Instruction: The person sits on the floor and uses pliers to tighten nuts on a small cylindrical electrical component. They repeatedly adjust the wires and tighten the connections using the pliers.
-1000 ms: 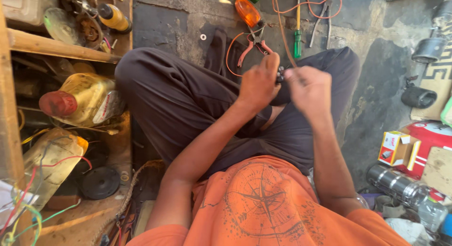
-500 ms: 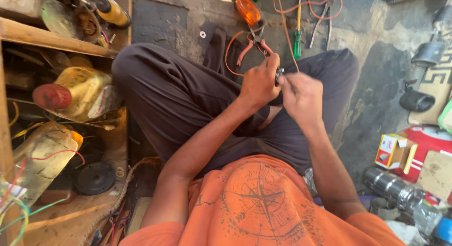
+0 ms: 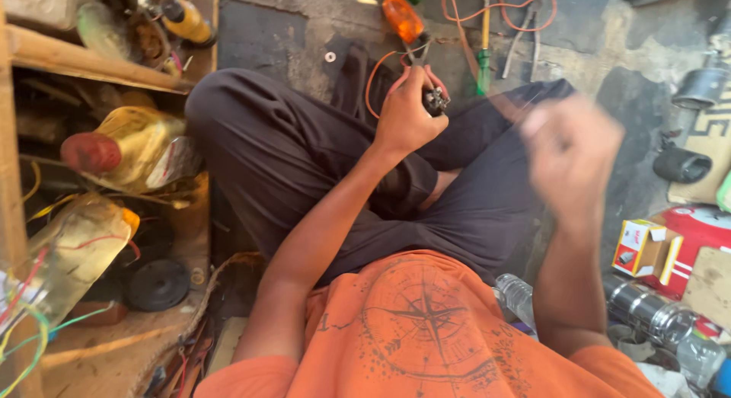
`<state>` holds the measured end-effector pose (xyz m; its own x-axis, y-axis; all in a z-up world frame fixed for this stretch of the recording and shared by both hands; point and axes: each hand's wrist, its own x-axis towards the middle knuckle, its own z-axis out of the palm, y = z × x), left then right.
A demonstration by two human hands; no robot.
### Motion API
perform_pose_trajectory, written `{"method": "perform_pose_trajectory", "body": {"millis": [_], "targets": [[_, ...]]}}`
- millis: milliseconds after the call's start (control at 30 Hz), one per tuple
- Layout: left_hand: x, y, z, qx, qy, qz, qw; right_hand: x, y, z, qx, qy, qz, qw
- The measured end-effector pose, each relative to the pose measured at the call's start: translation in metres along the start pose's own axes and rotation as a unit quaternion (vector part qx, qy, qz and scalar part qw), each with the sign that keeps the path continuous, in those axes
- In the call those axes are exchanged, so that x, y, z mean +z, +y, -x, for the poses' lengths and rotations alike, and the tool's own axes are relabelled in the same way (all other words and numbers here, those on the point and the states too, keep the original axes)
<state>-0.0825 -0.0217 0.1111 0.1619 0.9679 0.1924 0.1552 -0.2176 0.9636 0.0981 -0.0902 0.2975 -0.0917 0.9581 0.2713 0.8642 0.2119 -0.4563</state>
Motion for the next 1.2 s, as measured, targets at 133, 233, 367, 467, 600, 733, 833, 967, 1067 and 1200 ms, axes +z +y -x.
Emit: {"method": "perform_pose_trajectory", "body": {"millis": [133, 233, 367, 467, 600, 733, 833, 967, 1067, 1200], "targets": [[-0.016, 0.033, 0.003, -0.012, -0.033, 0.162, 0.986, -0.018, 0.042, -0.017, 0.017, 0.068, 0.198, 0.978], [-0.029, 0.05, 0.0, -0.015, -0.061, 0.208, 0.976, -0.016, 0.038, -0.013, -0.02, 0.104, 0.238, 0.965], [-0.033, 0.062, -0.004, 0.104, -0.03, 0.111, 0.988, 0.008, 0.008, -0.007, 0.041, 0.074, 0.05, 0.995], [-0.032, 0.063, 0.003, 0.069, -0.06, 0.065, 0.994, 0.037, -0.014, -0.005, 0.067, -0.004, -0.136, 0.988], [-0.032, 0.059, 0.008, 0.118, -0.06, -0.001, 0.991, 0.057, -0.027, -0.006, 0.091, -0.032, -0.146, 0.985], [-0.032, 0.055, 0.008, 0.167, -0.06, -0.051, 0.983, 0.061, -0.026, -0.007, 0.095, -0.039, -0.151, 0.983], [-0.029, 0.055, 0.008, 0.181, -0.062, -0.088, 0.978, 0.061, -0.022, -0.004, 0.108, -0.044, -0.166, 0.979], [-0.028, 0.054, 0.01, 0.158, -0.067, -0.089, 0.981, 0.066, -0.02, 0.002, 0.172, -0.05, -0.211, 0.961], [-0.029, 0.052, 0.011, 0.141, -0.075, -0.072, 0.985, 0.071, -0.018, 0.006, 0.133, -0.049, -0.241, 0.96], [-0.029, 0.052, 0.008, 0.136, -0.084, -0.084, 0.984, 0.071, -0.007, 0.001, 0.191, -0.086, -0.443, 0.871]]}}
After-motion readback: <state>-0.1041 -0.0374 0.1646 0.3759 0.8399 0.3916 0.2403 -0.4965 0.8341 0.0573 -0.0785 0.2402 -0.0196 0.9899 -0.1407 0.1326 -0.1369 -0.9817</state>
